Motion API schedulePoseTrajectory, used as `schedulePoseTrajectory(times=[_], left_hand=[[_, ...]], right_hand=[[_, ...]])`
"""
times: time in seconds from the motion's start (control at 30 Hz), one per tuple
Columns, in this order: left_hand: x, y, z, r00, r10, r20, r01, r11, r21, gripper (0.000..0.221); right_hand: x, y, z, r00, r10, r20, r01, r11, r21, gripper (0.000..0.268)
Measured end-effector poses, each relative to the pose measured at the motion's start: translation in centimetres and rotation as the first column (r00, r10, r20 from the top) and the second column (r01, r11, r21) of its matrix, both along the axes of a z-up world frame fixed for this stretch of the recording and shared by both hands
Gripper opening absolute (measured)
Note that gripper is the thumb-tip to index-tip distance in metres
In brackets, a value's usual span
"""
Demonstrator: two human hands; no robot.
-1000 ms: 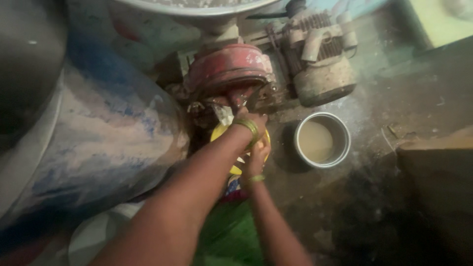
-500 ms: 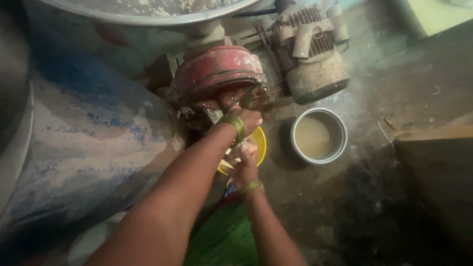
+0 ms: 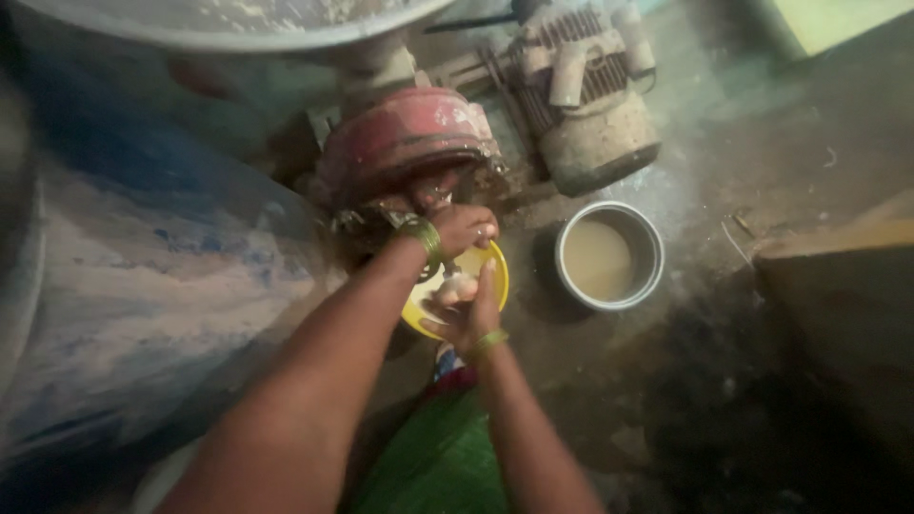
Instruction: The person scoops soaked white grains from a large metal bowl and feeds them into a grinding machine. They use a white plastic spoon to push the grains into the machine's hopper and occasionally wipe the machine's outlet with their hands.
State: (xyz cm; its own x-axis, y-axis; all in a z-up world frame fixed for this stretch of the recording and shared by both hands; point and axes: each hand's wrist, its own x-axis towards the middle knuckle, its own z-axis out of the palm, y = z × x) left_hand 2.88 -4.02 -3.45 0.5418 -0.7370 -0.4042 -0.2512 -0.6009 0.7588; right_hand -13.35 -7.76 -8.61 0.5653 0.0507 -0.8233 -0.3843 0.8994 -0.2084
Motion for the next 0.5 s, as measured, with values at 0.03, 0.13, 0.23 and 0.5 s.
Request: schedulePoseTrajectory(times=[0.03, 0.13, 0.23, 0.5], left_hand=[[0.1, 0.0, 0.1, 1.000, 0.004, 0.005, -0.004, 1.000, 0.012, 0.031], [0.3, -0.1, 0.2, 0.999, -0.009, 0.036, 0.007, 0.999, 0.041, 0.031], [0.2, 0.4, 0.3, 0.995, -0.047, 0.088, 0.043, 0.998, 0.046, 0.031], [0.1, 0.3, 0.2, 0.992, -0.049, 0.115, 0.044, 0.998, 0.048, 0.029]], right_hand=[[0.2, 0.5, 0.6, 0.997, -0.045, 0.058, 0.055, 0.981, -0.187, 0.069], [-0.2, 1.9, 1.0, 0.967, -0.076, 0.244, 0.203, 0.809, -0.552, 0.074], [-0.7, 3.3, -0.2, 0.956, -0.040, 0.290, 0.203, 0.807, -0.555, 0.071], [0.0, 3.1, -1.3, 0.924, -0.125, 0.362, 0.241, 0.924, -0.298, 0.038]])
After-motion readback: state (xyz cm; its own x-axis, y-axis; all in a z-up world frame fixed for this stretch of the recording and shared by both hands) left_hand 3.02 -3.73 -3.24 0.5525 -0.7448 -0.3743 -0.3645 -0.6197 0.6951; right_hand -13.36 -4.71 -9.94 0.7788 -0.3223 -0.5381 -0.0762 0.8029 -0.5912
